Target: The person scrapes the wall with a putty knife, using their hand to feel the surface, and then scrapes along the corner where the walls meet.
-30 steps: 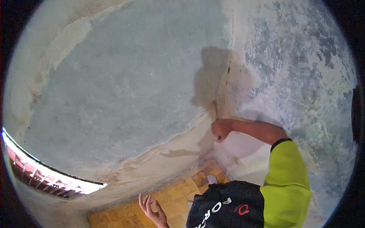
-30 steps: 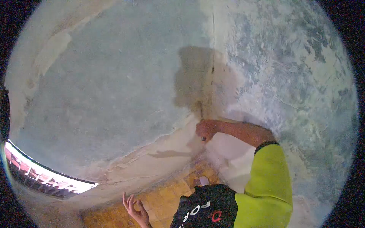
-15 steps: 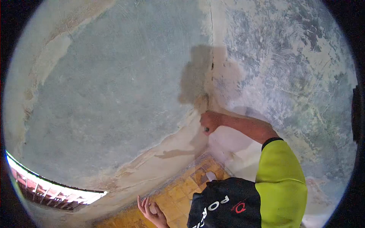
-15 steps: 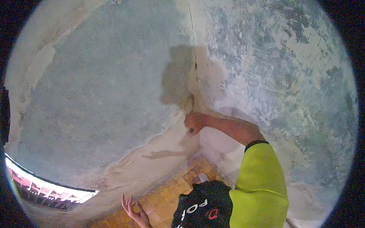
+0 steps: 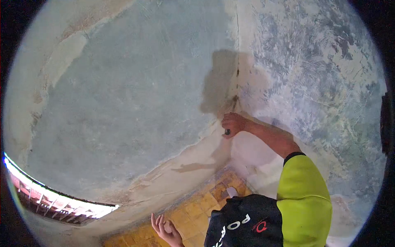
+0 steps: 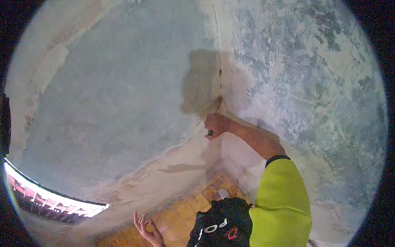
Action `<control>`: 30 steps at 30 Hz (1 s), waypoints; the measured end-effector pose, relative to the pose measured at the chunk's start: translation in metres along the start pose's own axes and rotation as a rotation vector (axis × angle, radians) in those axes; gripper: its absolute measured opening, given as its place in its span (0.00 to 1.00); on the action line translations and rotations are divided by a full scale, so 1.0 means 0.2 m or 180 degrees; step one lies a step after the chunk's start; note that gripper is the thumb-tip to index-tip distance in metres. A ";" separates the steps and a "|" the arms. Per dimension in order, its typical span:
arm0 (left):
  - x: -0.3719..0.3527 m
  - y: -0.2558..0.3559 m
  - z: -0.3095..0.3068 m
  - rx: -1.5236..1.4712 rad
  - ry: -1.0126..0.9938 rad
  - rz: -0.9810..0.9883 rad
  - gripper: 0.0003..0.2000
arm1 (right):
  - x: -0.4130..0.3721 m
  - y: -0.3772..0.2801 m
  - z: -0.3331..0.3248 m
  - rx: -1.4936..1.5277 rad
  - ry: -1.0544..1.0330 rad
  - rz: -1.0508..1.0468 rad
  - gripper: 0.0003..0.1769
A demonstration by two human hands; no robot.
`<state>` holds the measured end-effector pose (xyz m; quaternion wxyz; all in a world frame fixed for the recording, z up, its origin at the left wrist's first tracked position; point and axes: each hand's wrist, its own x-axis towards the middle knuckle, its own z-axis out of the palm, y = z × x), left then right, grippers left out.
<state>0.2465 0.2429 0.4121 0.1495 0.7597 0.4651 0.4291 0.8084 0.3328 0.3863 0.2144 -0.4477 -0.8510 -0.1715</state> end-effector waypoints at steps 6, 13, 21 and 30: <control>-0.03 -0.06 0.02 -0.0178 0.0105 -0.0098 0.15 | 0.06 -0.12 0.03 0.0445 -0.0087 -0.0670 0.22; -0.04 -0.03 0.07 -0.0111 0.0039 -0.0597 0.14 | 0.01 -0.26 0.05 0.0633 -0.0445 0.0037 0.23; -0.01 0.00 0.09 -0.0543 -0.0284 -0.0739 0.17 | -0.17 -1.11 0.47 0.1691 -0.0312 0.1827 0.17; -0.18 -0.12 0.06 -0.0472 -0.1495 -0.1191 0.27 | -0.01 -1.56 0.50 0.2814 -0.0931 0.1730 0.14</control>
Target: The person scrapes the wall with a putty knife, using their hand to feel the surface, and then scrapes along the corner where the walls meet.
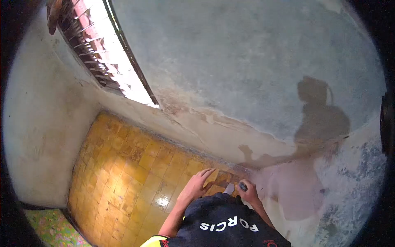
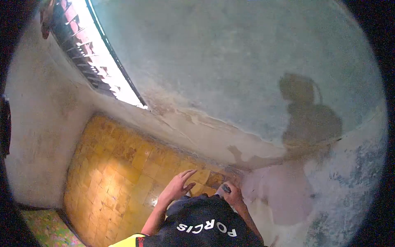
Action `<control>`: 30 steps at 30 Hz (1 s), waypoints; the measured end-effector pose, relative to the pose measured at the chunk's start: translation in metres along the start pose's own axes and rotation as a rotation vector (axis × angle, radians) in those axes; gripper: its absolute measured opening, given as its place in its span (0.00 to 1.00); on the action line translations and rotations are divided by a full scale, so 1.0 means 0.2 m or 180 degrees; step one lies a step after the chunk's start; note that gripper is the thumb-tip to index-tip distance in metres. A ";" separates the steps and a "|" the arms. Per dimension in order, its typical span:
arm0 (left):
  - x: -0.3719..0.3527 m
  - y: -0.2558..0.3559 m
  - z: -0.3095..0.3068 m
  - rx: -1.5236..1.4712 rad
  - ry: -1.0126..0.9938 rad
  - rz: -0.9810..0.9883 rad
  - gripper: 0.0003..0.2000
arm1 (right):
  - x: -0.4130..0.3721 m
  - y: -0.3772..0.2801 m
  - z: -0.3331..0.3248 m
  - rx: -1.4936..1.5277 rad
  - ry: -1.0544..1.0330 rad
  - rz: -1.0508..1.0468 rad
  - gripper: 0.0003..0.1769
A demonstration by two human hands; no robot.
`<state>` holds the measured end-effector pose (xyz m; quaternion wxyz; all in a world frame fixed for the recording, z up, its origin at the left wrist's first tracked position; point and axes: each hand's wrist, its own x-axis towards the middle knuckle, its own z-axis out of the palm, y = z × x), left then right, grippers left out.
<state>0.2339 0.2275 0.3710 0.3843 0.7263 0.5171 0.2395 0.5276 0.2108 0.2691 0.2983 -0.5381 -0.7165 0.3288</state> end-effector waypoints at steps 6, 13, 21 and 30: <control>-0.17 -0.07 -0.07 -0.0063 0.0260 -0.0158 0.27 | 0.13 -0.22 0.09 0.0359 -0.0529 -0.0281 0.21; -0.26 -0.12 -0.16 -0.0068 0.0307 -0.0185 0.27 | 0.13 -0.27 0.24 0.0083 0.0289 -0.0278 0.18; -0.15 -0.14 -0.04 -0.0794 -0.0361 0.0094 0.27 | 0.06 -0.21 0.31 0.0343 0.0688 0.0323 0.18; 0.13 0.00 0.20 -0.0548 -0.0982 0.0602 0.24 | -0.20 -0.11 0.11 0.0327 0.0732 0.0261 0.14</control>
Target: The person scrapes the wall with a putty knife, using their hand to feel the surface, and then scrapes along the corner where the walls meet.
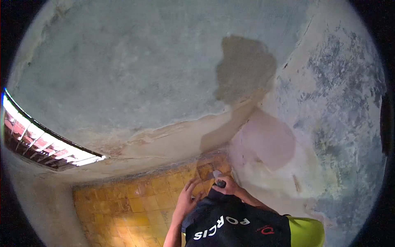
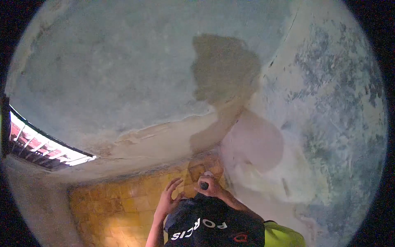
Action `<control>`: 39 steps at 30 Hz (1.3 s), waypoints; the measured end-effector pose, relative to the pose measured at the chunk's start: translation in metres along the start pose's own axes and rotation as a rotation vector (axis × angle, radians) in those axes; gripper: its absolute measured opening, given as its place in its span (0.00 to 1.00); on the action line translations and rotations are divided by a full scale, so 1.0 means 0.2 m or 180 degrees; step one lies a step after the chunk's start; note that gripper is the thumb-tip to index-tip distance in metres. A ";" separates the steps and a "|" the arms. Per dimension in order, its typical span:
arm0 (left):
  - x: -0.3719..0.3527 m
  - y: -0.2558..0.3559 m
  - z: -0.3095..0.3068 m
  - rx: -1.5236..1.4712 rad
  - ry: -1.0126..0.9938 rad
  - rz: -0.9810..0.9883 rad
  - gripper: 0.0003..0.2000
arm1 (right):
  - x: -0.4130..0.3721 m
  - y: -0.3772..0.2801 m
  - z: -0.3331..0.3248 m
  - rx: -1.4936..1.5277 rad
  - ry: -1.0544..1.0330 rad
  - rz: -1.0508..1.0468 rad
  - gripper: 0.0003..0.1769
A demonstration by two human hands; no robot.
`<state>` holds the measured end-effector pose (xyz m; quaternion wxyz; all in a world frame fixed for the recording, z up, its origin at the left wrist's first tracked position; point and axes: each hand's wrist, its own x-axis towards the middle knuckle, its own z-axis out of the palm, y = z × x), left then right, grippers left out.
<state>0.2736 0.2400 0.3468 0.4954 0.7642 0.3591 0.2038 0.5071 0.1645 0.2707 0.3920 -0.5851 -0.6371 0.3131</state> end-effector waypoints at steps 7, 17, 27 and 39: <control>0.23 0.03 0.15 0.0162 0.0239 -0.0042 0.24 | 0.15 0.09 -0.32 -0.0263 0.0395 0.0001 0.13; 0.57 0.35 -0.09 0.1456 0.2077 0.0228 0.44 | 0.81 0.14 -0.73 -0.0223 0.0581 -0.2783 0.11; 0.90 0.69 -0.46 0.3229 0.2424 0.0859 0.48 | 0.94 0.44 -0.64 -0.0609 -0.0238 -0.3617 0.12; 1.28 0.78 -0.59 0.4082 0.2757 0.1810 0.45 | 1.04 0.34 -0.65 -0.0653 0.0030 -0.3561 0.08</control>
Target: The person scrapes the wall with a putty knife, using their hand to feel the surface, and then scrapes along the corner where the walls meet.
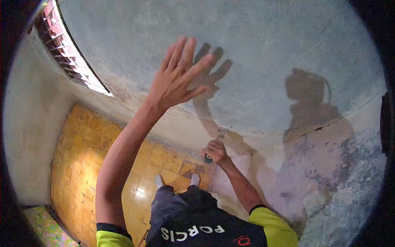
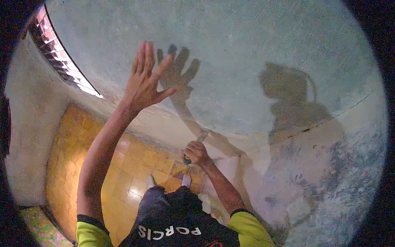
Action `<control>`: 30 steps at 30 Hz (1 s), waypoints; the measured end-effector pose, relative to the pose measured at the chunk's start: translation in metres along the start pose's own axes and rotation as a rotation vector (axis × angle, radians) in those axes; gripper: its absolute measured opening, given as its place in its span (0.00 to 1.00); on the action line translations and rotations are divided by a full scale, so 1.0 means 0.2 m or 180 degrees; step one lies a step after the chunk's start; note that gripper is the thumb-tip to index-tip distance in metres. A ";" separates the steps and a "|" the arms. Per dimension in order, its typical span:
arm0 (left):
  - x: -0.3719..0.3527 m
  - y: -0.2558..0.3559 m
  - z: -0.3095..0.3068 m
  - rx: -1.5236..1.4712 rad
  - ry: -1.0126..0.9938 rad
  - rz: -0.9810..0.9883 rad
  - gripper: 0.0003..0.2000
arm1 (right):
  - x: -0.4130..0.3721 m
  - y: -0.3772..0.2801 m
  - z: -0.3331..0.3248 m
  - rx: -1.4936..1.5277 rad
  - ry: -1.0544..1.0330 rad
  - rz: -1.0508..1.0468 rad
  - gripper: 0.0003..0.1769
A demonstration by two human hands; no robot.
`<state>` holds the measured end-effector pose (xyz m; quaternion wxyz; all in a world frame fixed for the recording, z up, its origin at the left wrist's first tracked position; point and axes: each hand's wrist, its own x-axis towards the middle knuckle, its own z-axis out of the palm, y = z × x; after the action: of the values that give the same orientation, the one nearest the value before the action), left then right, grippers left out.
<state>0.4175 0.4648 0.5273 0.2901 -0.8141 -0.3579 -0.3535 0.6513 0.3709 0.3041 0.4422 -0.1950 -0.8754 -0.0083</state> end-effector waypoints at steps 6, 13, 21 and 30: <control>0.10 0.03 0.11 0.0561 0.0430 0.0734 0.32 | 0.01 -0.01 -0.01 0.0034 -0.0157 0.0108 0.09; 0.14 -0.04 0.28 0.0479 0.0447 0.0535 0.28 | -0.27 0.01 0.21 0.1867 -0.0805 0.1524 0.05; 0.13 -0.04 0.29 0.0429 0.0503 0.0576 0.27 | 0.09 -0.05 0.01 0.1551 -0.0034 0.0694 0.09; 0.12 -0.04 0.28 0.1014 0.0339 0.0744 0.28 | -0.19 0.11 0.18 0.1548 -0.0079 0.1186 0.03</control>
<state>0.4432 0.5190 0.5153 0.4727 -0.7741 -0.2965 -0.2990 0.6507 0.3847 0.2496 0.4591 -0.2407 -0.8062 0.2850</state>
